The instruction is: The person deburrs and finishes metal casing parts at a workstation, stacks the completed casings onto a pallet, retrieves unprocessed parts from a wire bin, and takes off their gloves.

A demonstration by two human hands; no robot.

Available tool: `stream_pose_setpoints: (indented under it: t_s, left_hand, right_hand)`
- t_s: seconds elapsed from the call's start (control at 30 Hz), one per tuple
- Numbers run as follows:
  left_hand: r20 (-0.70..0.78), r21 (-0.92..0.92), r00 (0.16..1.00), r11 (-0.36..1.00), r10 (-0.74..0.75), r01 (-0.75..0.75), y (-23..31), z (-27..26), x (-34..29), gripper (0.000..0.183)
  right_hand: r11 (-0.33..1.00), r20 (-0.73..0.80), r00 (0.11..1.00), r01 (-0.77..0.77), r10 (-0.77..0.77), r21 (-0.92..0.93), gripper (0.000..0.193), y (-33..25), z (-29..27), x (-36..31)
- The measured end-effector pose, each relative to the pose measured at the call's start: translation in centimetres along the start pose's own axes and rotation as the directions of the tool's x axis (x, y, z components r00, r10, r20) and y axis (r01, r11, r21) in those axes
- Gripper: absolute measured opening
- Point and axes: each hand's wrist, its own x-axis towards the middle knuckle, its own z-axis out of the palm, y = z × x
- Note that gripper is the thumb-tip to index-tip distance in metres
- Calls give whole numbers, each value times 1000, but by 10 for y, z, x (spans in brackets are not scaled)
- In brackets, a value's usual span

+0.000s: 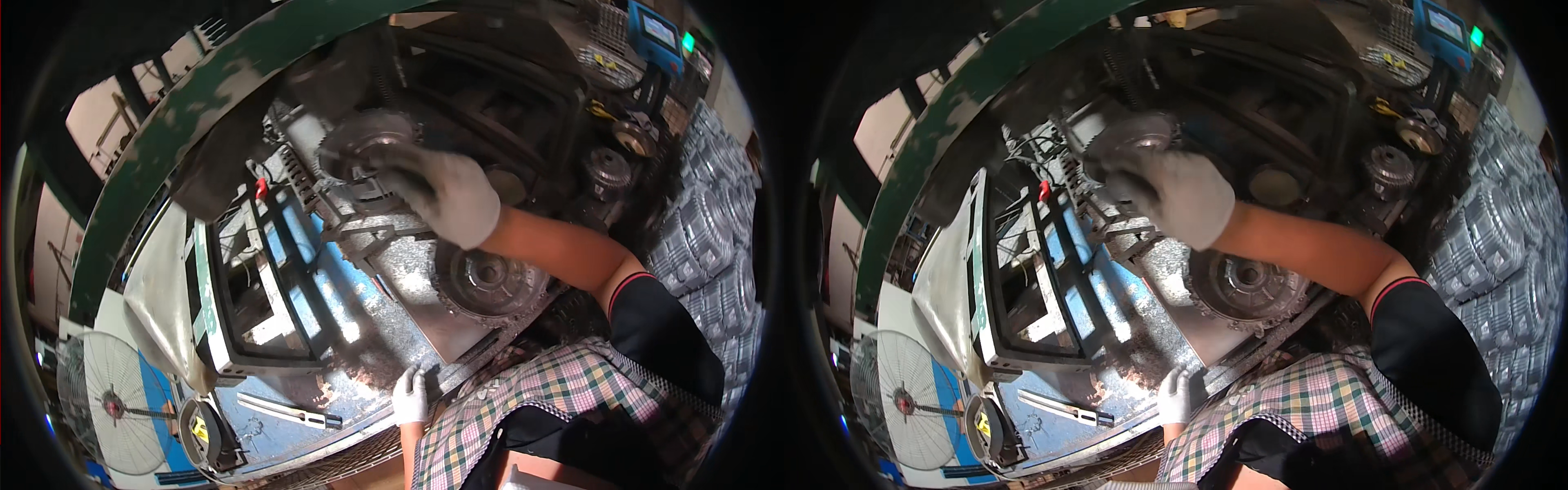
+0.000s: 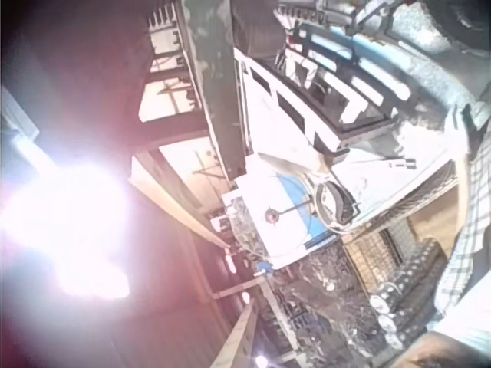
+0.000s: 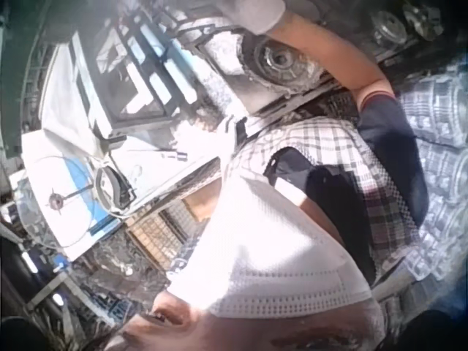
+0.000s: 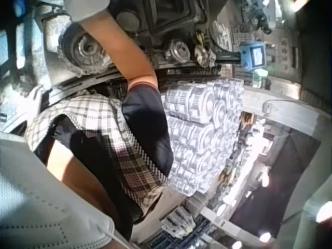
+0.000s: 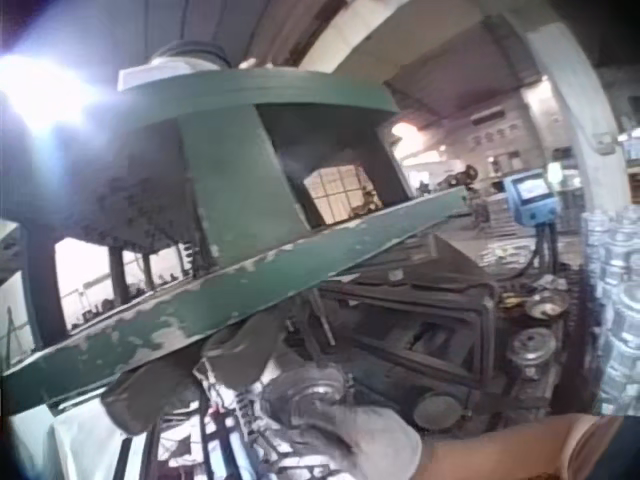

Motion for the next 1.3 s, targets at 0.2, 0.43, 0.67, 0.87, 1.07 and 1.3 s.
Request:
stream_pose_setpoints:
  t_s: [0.2,0.43,0.67,0.87,1.07,1.3]
  left_hand:
    - [-182,-175,983,982,32,-65,26,2,8,24]
    - [-223,-219,962,954,155,-204,88,-6,6,26]
    - [106,446,517,424,850,-789,184,-9,19,47]
    - [441,454,438,227,783,-862,213,9,36,46]
    - [468,464,459,232,755,-855,202,13,42,36]
    - [226,364,548,452,806,-814,199,32,29,44]
  right_hand:
    - [978,-176,964,-206,198,-30,23,28,-58,-6]
    - [897,-312,867,-433,388,-89,27,108,-110,-89]
    - [440,110,680,-334,725,-833,50,229,-84,-205]
    - [449,146,768,-198,623,-871,55,239,-71,-243]
    - [518,-44,683,-594,730,-616,39,149,-99,-245]
    - [737,-84,807,-571,585,-361,26,14,-125,-271]
